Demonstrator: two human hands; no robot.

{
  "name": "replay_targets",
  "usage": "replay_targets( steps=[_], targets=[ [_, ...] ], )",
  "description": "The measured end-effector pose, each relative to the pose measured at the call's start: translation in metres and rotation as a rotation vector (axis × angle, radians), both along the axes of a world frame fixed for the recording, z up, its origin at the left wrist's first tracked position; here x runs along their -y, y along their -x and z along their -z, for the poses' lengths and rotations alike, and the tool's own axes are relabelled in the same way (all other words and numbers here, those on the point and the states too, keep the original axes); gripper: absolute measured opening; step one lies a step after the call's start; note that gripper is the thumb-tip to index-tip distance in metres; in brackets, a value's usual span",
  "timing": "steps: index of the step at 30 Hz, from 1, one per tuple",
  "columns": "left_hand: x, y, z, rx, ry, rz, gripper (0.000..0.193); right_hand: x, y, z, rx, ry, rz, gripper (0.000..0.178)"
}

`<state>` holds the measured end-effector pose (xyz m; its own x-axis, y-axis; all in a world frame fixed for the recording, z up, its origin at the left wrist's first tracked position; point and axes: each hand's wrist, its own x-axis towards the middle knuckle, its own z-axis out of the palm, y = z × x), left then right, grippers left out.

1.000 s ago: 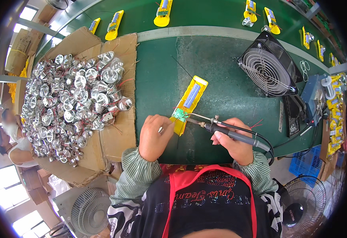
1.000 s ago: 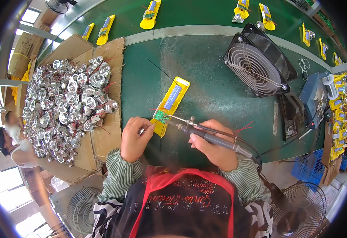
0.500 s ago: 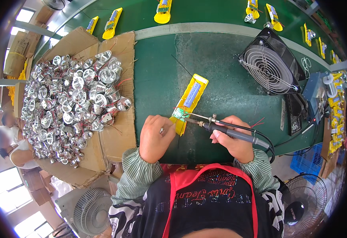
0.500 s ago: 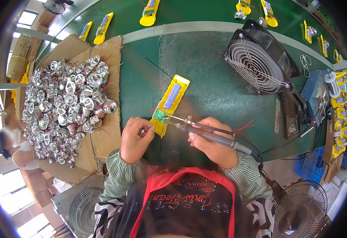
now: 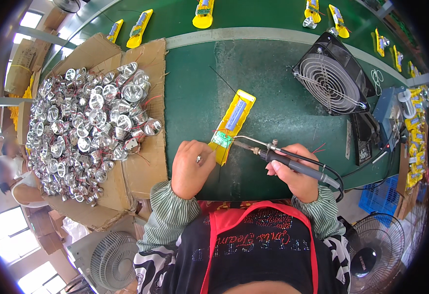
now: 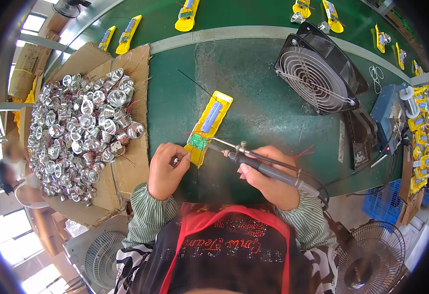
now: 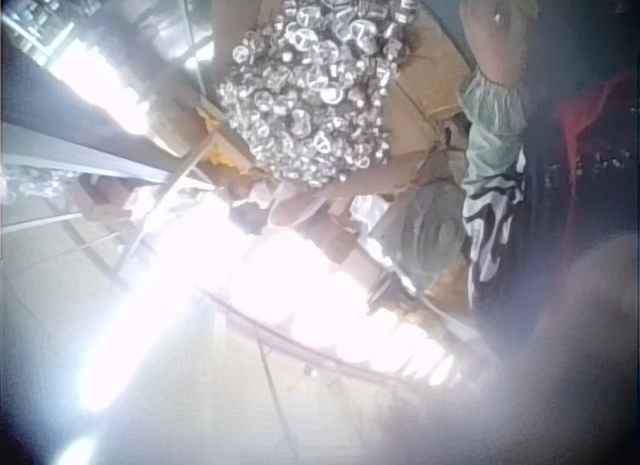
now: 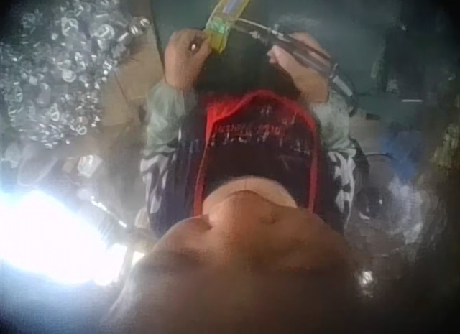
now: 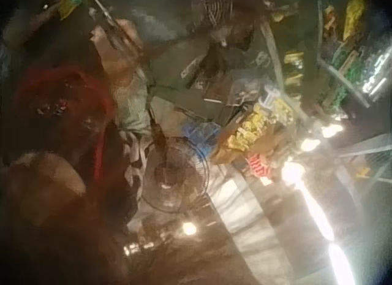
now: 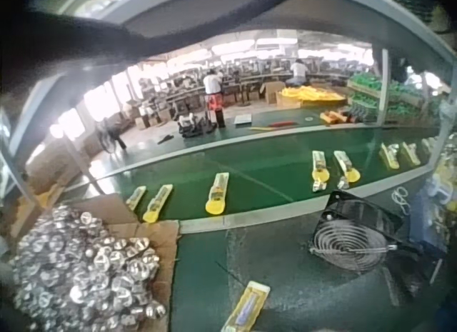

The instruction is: Soldering wires and circuit boards into small plastic LED component housings.

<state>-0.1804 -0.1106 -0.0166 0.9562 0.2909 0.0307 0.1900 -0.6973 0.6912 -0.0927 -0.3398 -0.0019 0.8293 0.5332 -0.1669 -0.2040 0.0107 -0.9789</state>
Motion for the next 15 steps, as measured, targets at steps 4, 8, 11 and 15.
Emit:
replay_targets(
  steps=[4, 8, 11, 15],
  targets=[
    [0.001, 0.001, -0.005, -0.007, 0.198, -0.095, 0.007, -0.006, 0.000, 0.000, -0.001, 0.005, -0.001, 0.018],
    [0.001, -0.008, -0.006, -0.017, 0.285, -0.126, 0.007, -0.009, -0.002, 0.004, 0.016, -0.038, -0.012, 0.015],
    [-0.004, -0.010, 0.008, 0.032, 0.075, 0.002, 0.008, -0.013, -0.003, 0.006, 0.016, -0.033, -0.024, 0.015],
    [-0.005, -0.011, 0.008, 0.004, 0.134, -0.011, 0.007, -0.017, -0.003, 0.005, -0.033, -0.014, -0.028, 0.015]
  ],
)
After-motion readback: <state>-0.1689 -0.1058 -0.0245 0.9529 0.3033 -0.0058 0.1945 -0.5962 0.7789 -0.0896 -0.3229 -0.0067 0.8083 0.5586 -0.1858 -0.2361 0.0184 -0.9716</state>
